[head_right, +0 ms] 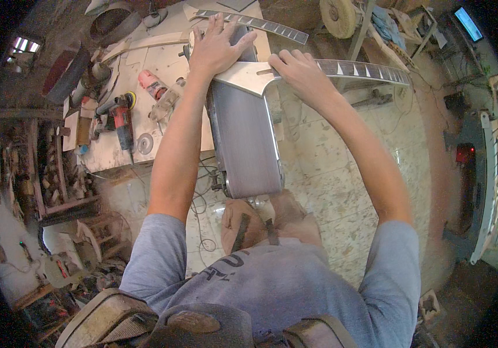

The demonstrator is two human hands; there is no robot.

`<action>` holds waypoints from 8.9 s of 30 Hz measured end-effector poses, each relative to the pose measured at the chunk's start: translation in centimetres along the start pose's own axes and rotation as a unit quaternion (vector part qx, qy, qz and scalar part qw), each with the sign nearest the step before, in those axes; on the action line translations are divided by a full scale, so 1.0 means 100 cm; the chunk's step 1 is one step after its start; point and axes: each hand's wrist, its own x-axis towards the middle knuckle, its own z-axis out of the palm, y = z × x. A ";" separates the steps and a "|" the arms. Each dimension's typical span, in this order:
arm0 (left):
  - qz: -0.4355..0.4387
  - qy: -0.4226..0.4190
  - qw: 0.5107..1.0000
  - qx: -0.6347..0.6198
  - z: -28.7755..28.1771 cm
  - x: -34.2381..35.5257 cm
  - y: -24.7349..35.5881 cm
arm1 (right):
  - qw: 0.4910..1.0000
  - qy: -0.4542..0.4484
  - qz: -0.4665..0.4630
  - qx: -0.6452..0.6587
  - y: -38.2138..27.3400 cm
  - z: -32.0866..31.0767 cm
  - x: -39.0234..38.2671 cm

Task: The person sands the back of a guitar neck using a belt sander, turning the neck to reach different sides, then measures the neck with a pair of calipers.

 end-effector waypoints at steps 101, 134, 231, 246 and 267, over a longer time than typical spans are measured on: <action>0.107 -0.038 0.993 -0.013 -0.017 -0.028 0.010 | 0.996 0.030 0.018 -0.080 -0.009 0.001 -0.003; 0.077 -0.029 0.988 -0.129 -0.039 -0.057 0.004 | 0.998 0.030 0.010 -0.051 -0.005 0.006 0.010; 0.053 -0.080 0.976 -0.196 -0.046 -0.061 0.014 | 0.999 -0.004 0.010 -0.050 -0.006 -0.024 -0.035; 0.074 -0.106 0.966 -0.225 -0.036 -0.039 0.020 | 0.998 -0.008 0.025 -0.053 -0.001 -0.034 -0.050; 0.118 -0.126 0.964 -0.201 -0.029 -0.032 0.023 | 0.996 -0.060 0.060 0.000 -0.016 -0.053 -0.061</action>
